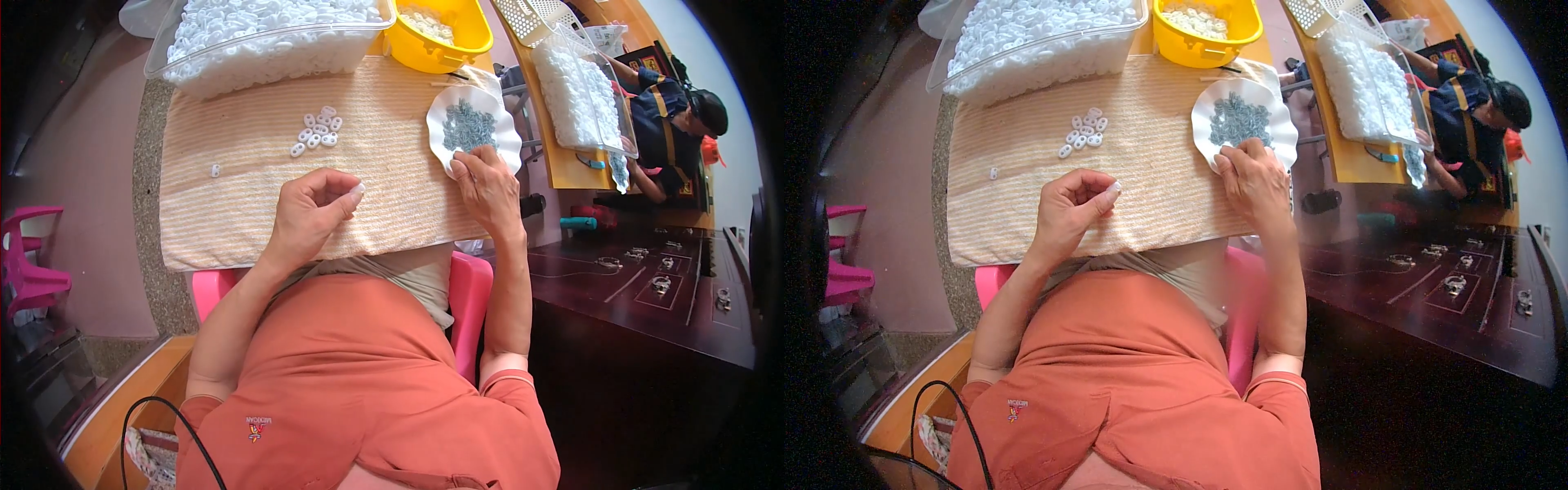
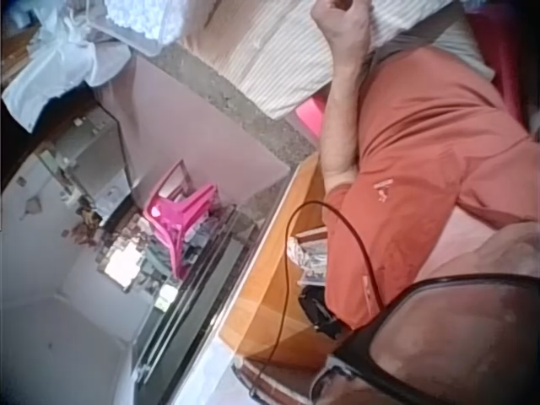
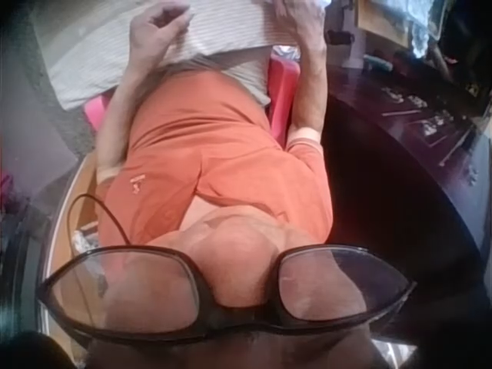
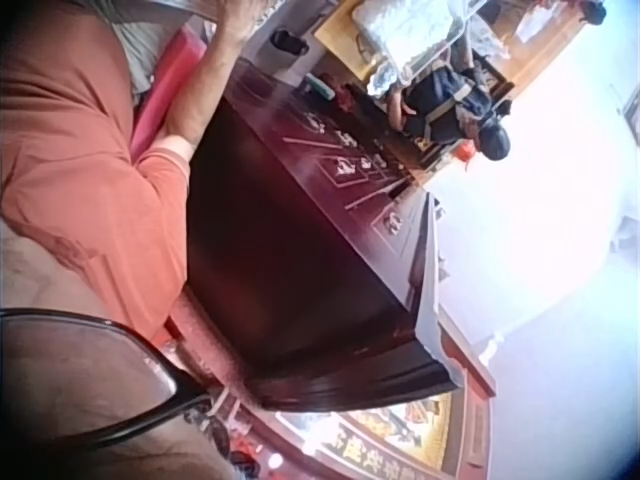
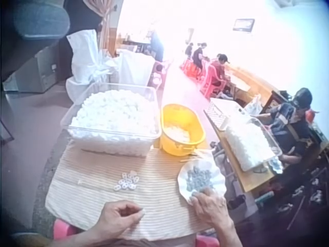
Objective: Manually assembling small white plastic components at a workbench.
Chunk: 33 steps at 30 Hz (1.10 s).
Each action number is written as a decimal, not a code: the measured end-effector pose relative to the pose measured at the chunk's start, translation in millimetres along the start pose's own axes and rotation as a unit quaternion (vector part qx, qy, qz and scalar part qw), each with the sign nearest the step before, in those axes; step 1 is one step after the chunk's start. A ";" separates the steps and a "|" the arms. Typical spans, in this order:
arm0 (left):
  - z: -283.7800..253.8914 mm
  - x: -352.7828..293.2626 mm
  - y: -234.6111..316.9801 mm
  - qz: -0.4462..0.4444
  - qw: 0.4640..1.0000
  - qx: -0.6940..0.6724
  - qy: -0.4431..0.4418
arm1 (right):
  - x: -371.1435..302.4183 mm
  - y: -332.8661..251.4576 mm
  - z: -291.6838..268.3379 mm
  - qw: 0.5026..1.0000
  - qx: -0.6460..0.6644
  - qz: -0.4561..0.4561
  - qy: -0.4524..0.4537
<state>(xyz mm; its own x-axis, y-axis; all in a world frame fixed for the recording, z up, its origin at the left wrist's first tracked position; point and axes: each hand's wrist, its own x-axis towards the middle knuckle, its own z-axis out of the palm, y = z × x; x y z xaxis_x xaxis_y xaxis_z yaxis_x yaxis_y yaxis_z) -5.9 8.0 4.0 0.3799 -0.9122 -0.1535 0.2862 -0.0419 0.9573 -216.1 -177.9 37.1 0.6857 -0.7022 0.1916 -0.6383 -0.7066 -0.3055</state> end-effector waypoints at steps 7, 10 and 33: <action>-0.1 -1.5 -0.2 -0.008 1.000 -0.001 -0.006 | -0.4 1.4 4.0 0.999 -0.019 -0.041 0.030; 1.9 -1.4 0.1 -0.016 1.000 -0.004 -0.007 | -1.7 3.1 4.3 0.999 -0.020 -0.036 0.031; 4.1 -6.2 3.8 -0.021 1.000 -0.019 -0.005 | -23.1 -2.9 7.4 0.991 0.028 -0.074 0.109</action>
<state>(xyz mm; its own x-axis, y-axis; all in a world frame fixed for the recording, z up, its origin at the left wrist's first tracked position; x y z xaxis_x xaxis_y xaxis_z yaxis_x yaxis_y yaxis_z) -10.8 11.8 9.6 0.3583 -0.9137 -0.1917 0.3359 -0.0655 0.9396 -227.5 -159.0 26.6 0.6744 -0.5984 0.4325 -0.5126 -0.8011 -0.3089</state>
